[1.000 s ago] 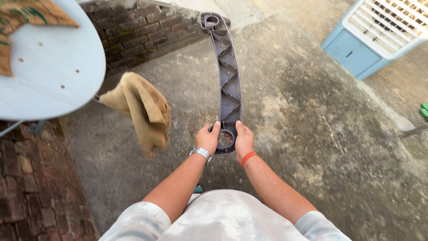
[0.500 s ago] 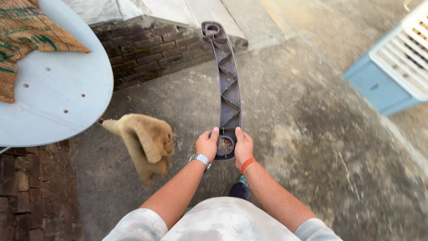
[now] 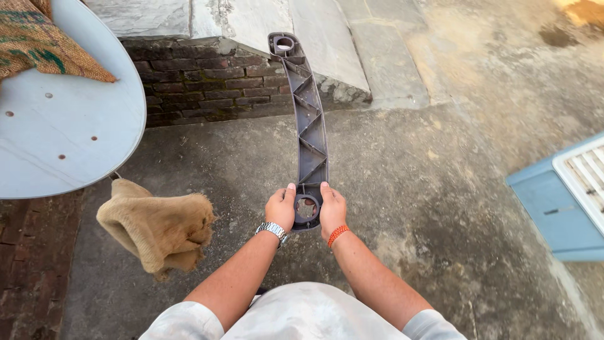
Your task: The person flips a plastic table upside down on the ground, then works the legs and side frame pieces off the tabletop by hand, detaching them one at a time. They carry a detached leg frame across the yard and set it on stone steps.
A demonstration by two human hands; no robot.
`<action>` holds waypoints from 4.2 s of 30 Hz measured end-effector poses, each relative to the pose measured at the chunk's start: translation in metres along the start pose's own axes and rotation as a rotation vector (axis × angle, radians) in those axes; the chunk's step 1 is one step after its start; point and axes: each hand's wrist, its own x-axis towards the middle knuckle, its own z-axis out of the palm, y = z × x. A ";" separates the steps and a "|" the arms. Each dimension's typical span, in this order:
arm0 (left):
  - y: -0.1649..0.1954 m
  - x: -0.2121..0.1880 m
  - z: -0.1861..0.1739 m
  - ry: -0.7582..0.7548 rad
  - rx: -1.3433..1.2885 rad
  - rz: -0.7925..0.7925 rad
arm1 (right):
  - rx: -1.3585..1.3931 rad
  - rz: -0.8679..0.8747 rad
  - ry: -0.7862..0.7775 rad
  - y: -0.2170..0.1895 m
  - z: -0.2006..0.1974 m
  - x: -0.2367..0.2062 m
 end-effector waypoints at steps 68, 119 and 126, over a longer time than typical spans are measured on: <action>0.196 0.614 -0.120 0.220 0.099 -0.215 | -0.166 0.088 -0.323 -0.095 0.432 0.539; 0.270 1.047 -0.193 0.058 0.224 -0.065 | -0.095 0.102 -0.103 -0.148 0.698 0.847; 0.253 1.071 -0.201 0.026 0.279 -0.050 | -0.147 0.080 -0.060 -0.126 0.708 0.857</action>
